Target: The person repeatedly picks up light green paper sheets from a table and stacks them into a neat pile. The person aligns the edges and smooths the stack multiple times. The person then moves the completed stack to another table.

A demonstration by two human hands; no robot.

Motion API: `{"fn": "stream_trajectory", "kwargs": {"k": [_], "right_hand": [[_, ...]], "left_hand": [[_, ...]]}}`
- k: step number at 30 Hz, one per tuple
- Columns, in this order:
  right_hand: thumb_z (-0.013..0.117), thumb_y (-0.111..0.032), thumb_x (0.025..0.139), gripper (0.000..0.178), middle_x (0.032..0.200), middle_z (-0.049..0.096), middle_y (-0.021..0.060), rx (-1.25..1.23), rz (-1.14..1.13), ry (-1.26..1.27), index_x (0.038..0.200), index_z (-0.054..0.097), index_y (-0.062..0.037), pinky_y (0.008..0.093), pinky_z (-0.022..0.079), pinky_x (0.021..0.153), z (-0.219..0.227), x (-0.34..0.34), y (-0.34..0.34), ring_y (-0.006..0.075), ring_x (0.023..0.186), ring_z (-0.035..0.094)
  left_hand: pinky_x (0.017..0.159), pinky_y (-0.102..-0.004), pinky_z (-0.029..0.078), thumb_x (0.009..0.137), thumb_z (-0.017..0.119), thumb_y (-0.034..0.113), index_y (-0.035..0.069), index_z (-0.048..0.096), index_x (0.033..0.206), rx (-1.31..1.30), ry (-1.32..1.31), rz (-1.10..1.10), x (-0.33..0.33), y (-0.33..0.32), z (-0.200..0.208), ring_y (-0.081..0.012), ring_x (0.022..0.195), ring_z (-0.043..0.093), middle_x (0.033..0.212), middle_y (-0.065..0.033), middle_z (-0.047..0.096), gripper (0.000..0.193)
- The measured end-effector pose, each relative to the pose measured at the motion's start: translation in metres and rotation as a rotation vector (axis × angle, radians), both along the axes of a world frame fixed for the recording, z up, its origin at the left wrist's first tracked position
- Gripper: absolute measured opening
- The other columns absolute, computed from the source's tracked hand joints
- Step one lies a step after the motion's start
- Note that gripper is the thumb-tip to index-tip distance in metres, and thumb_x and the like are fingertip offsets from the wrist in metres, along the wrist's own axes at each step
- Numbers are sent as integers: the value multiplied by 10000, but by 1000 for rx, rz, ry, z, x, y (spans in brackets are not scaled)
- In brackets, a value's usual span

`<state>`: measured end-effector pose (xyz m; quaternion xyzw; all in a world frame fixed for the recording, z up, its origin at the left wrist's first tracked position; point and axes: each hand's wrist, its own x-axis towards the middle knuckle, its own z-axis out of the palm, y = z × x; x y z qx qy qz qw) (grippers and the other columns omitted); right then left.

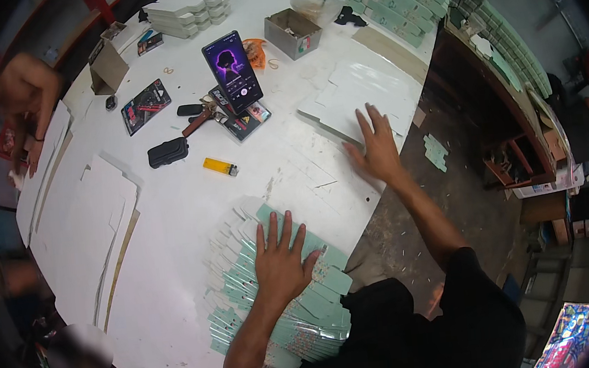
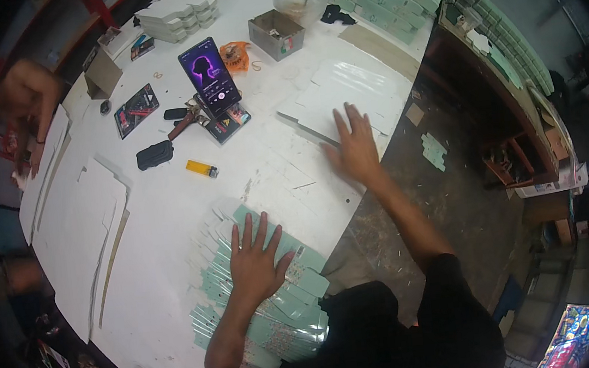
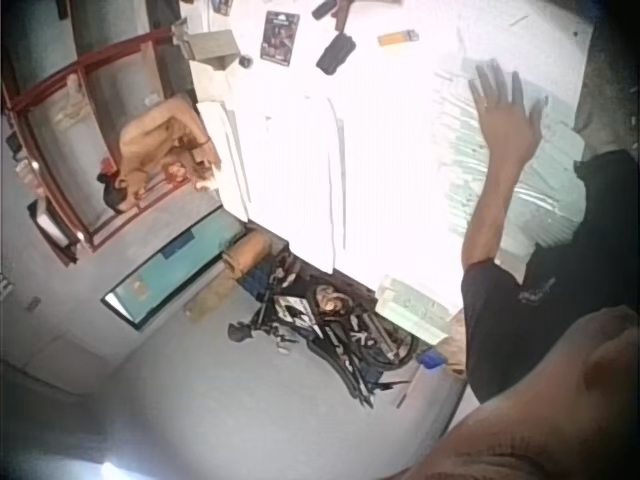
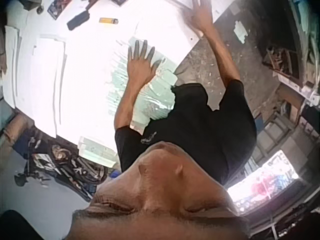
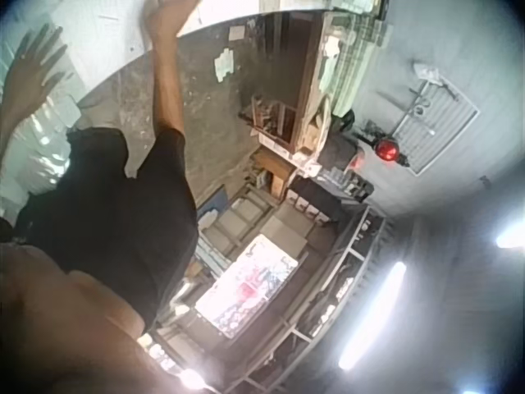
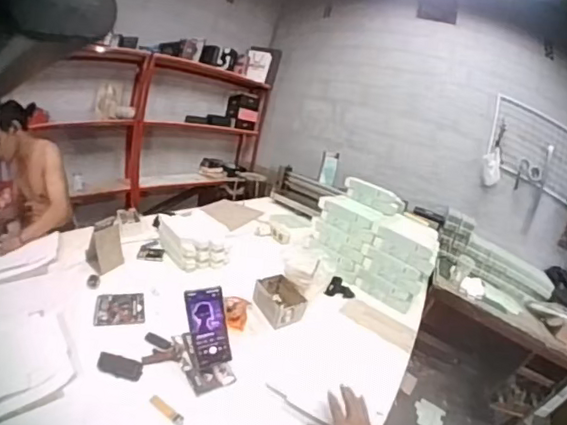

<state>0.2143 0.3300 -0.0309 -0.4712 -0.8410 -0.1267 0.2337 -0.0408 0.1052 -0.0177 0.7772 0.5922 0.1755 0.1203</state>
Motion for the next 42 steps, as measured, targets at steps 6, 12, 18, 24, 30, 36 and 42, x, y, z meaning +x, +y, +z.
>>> {"fn": "stream_trajectory", "kwargs": {"k": [6,12,18,24,30,36,42], "right_hand": [[668,-153,997,492,1025,699,214,-1054,201,421,1446,538,2,467,528,800,4,-23,-71,382,944,680],[705,-208,976,495,871,606,165,-247,412,27,1363,590,79,439,489,708,-8,-46,-79,328,761,585],[652,-89,932,417,982,658,232,-1053,445,532,1314,609,71,477,532,792,-17,-51,-99,378,887,643],[642,-61,924,180,971,707,258,-953,321,160,1079,694,13,471,559,744,-14,-45,-66,387,842,715],[639,-76,978,446,902,706,235,-160,83,113,1418,565,-72,475,564,749,-29,28,21,385,832,711],[707,-136,970,419,865,638,213,-596,351,320,1361,604,-25,474,518,628,-8,-33,-88,387,715,660],[792,-394,910,706,1077,567,223,-421,299,47,1387,582,82,455,430,817,-18,-34,-83,357,1006,548]], "left_hand": [[1231,-598,271,996,650,385,16,727,1298,-26,-39,-17,0,-3,-6,-435,1446,473,1463,-165,631,483],[1227,-586,290,992,637,277,68,689,1376,-31,-50,-31,-2,5,-12,-438,1431,494,1484,-194,609,440],[1265,-617,209,876,711,231,134,427,1610,-94,153,-36,8,7,17,-433,1545,330,1670,-214,360,793],[1275,-669,81,828,764,470,79,371,1631,-190,103,-178,-5,4,1,-474,1595,182,1714,-229,262,976],[1267,-675,108,902,665,684,80,502,1555,-235,29,-173,-1,7,16,-465,1578,230,1695,-235,299,904],[1219,-760,103,995,613,541,147,668,1424,-152,192,-98,13,-2,-8,-480,1538,305,1637,-236,402,585],[1140,-863,26,1012,578,553,297,644,1456,-50,107,-112,11,-7,-14,-523,1548,245,1657,-223,375,517]]}}
